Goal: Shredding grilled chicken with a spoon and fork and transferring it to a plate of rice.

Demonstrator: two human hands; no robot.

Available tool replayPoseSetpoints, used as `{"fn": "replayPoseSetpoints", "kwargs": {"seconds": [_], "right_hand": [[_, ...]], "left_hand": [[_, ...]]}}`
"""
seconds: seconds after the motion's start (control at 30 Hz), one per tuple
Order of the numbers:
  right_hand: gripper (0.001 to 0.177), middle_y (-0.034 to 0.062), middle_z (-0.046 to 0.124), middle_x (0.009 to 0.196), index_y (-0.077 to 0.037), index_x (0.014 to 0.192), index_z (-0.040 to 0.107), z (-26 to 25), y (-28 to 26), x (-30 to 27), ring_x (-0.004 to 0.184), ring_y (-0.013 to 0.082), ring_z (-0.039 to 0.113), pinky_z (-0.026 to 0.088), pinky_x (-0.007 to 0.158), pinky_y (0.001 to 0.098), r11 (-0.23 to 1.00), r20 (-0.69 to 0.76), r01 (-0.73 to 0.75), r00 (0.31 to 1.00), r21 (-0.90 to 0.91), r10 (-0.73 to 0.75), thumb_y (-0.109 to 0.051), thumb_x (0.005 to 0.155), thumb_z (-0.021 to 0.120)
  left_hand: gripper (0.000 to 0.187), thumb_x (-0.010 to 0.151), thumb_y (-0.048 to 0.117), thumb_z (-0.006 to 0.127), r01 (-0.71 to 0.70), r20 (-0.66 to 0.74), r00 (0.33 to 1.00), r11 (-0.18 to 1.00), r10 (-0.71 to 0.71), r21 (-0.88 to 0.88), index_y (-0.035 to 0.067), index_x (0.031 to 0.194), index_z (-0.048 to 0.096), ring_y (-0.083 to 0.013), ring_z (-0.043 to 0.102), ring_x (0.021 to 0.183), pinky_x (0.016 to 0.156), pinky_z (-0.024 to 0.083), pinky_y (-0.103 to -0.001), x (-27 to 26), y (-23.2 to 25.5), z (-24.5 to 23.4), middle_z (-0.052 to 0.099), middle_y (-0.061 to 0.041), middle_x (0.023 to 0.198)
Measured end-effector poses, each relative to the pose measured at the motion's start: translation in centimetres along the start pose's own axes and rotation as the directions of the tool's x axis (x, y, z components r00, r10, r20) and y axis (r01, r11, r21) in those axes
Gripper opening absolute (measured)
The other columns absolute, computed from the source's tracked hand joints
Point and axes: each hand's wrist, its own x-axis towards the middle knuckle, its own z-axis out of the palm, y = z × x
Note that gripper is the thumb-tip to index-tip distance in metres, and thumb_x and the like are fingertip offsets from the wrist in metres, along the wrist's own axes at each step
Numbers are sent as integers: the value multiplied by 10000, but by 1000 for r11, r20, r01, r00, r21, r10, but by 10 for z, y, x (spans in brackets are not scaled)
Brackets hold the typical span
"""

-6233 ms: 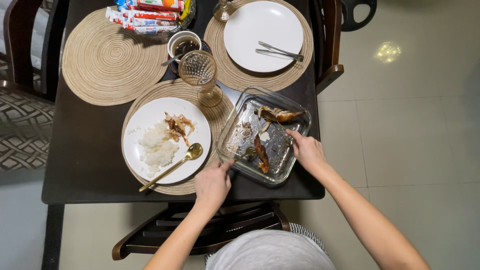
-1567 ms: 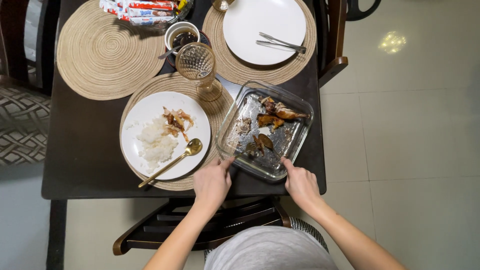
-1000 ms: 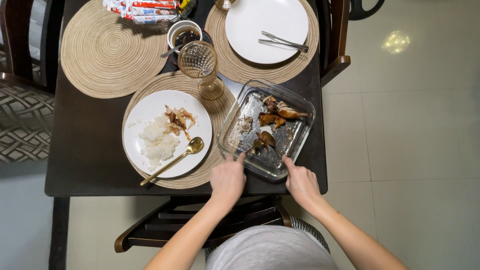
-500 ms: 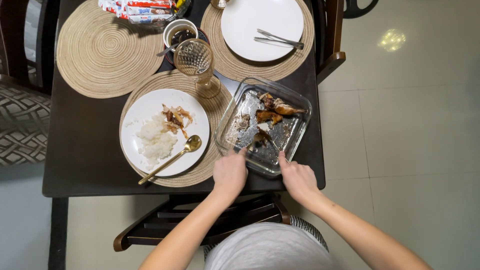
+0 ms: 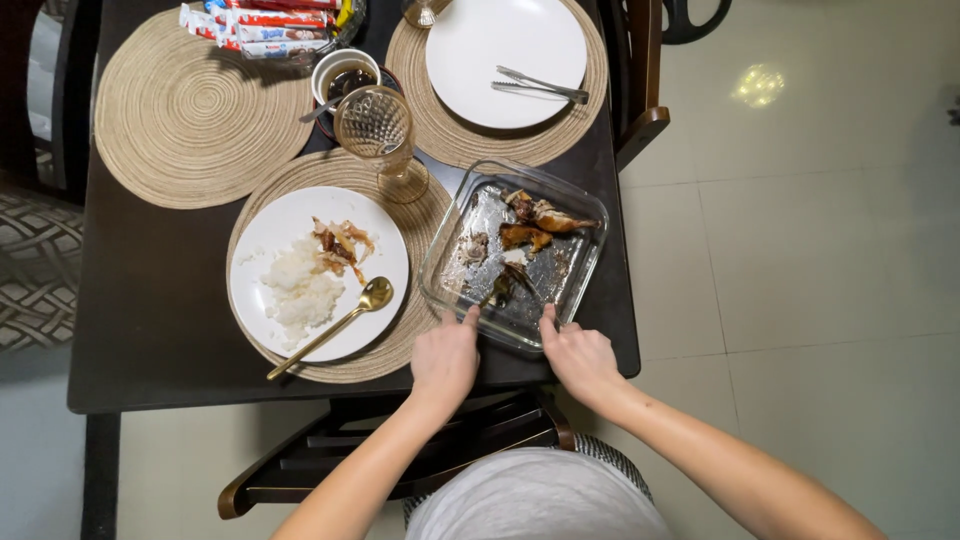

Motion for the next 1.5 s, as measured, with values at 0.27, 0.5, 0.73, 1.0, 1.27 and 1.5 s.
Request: {"fn": "replayPoseSetpoints", "kwargs": {"seconds": [0.27,0.5,0.73,1.0,1.27,1.5], "right_hand": [[570,153,718,735,-47,1351,586,1,23,2,635,327,724,584,562,446,976,-5,-92,996,197,95,-23,783,620],[342,194,643,619,-215,1278,685,-9,45,1,551,353,658,521,583,447,648,74,-376,893,662,443,-141,950,624],[325,152,622,568,-171,1245,714,-15,49,6,479,253,537,475,529,415,520,125,-358,894,776,429,-126,926,665],[323,164,650,626,-156,1237,712,-10,57,3,463,208,553,489,531,396,566,65,-363,877,741,477,-113,920,661],[330,174,593,589,-153,1244,722,-26,27,19,503,212,501,461,555,376,531,234,-422,893,735,385,-104,923,660],[342,74,572,555,-136,1242,733,-46,-5,49,505,104,452,420,492,308,472,136,-283,937,835,321,-89,906,689]], "left_hand": [[345,888,149,649,153,-38,986,965,-165,-213,243,1203,757,-365,707,739,677,550,-500,-21,-14,-23,722,-150,854],[288,872,173,662,164,-132,970,952,-203,-258,233,1125,787,-360,702,756,666,543,-492,-25,-18,-44,729,-125,874],[221,927,206,654,201,-182,947,928,-267,-315,219,1101,790,-349,705,766,652,541,-489,-17,-17,-37,734,-114,849],[229,919,203,656,181,-123,966,932,-229,-316,220,1108,786,-330,714,740,650,552,-466,-9,-5,-17,741,-110,877],[235,919,192,648,161,-184,957,937,-226,-310,224,1101,793,-351,708,746,650,550,-478,-3,-6,-20,741,-107,919],[241,923,216,659,219,-293,910,939,-294,-263,244,1119,795,-358,685,701,636,542,-477,-23,-32,-66,696,-101,805]]}}
